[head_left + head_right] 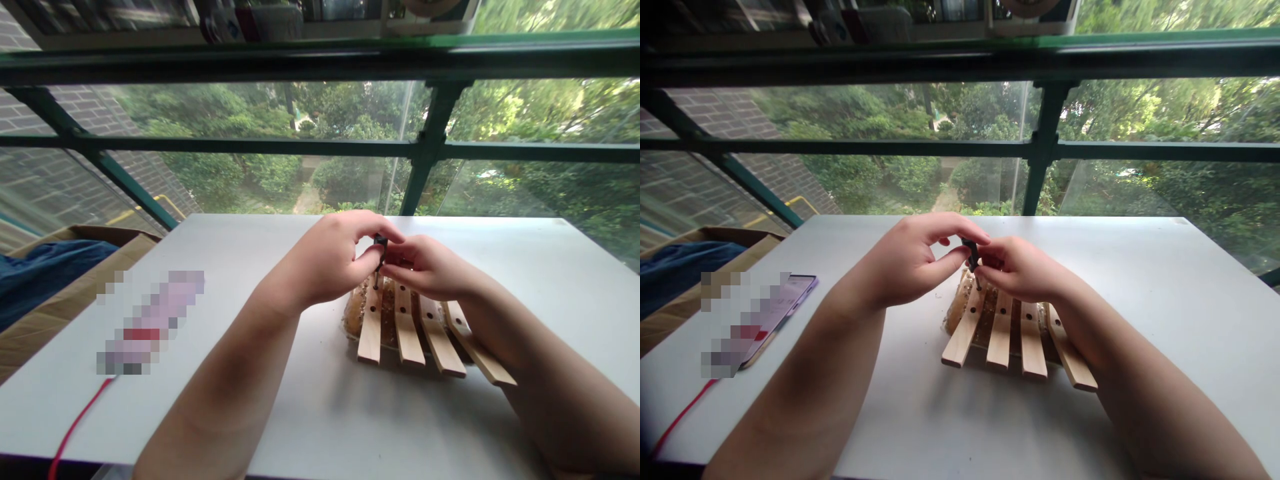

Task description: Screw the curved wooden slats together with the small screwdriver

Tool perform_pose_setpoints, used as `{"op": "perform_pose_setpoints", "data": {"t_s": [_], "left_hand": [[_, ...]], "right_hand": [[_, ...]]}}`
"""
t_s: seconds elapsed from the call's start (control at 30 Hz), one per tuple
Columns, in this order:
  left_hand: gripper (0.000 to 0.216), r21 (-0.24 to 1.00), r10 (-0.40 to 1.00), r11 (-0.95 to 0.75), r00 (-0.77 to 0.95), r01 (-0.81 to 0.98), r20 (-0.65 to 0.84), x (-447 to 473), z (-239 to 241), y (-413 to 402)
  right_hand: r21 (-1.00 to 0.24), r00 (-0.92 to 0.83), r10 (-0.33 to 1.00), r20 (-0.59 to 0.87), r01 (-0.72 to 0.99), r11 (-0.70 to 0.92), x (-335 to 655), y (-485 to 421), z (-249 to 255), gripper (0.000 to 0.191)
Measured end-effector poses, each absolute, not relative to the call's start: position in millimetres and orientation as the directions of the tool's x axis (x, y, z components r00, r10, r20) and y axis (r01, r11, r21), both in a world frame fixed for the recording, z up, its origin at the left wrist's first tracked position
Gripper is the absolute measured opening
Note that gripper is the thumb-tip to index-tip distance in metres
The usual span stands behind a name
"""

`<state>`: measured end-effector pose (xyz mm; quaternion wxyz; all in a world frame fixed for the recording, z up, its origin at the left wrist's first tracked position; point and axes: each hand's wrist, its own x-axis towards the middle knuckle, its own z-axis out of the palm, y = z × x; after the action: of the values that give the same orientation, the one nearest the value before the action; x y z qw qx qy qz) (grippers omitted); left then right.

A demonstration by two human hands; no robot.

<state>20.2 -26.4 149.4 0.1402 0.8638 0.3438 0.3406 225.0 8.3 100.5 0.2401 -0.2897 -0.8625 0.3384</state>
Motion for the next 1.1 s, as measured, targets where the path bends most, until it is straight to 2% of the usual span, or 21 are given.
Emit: {"op": "perform_pose_setpoints", "data": {"t_s": [0.1,0.27,0.67,0.8,0.93,1.1], "left_hand": [[0.022,0.508,0.712,-0.703,0.495,0.498,0.498,20,149,-26],[0.012,0.52,0.76,-0.645,0.4,0.56,0.513,23,146,-24],[0.028,0.465,0.796,-0.557,0.283,0.689,0.534,29,140,-22],[0.026,0.46,0.796,-0.547,0.264,0.699,0.545,32,138,-22],[0.015,0.496,0.758,-0.635,0.352,0.593,0.549,29,144,-25],[0.031,0.558,0.71,-0.701,0.512,0.445,0.483,21,150,-26]], "right_hand": [[-0.74,-0.711,0.666,0.226,0.319,0.592,225,7,100,0.016],[-0.763,-0.71,0.67,0.218,0.304,0.571,224,6,101,0.008],[-0.745,-0.675,0.714,0.187,0.376,0.551,226,11,92,0.024],[-0.735,-0.664,0.72,0.203,0.382,0.56,225,11,91,0.023],[-0.745,-0.693,0.687,0.219,0.336,0.577,224,8,95,0.018],[-0.728,-0.729,0.653,0.204,0.333,0.599,224,8,100,0.01]]}}
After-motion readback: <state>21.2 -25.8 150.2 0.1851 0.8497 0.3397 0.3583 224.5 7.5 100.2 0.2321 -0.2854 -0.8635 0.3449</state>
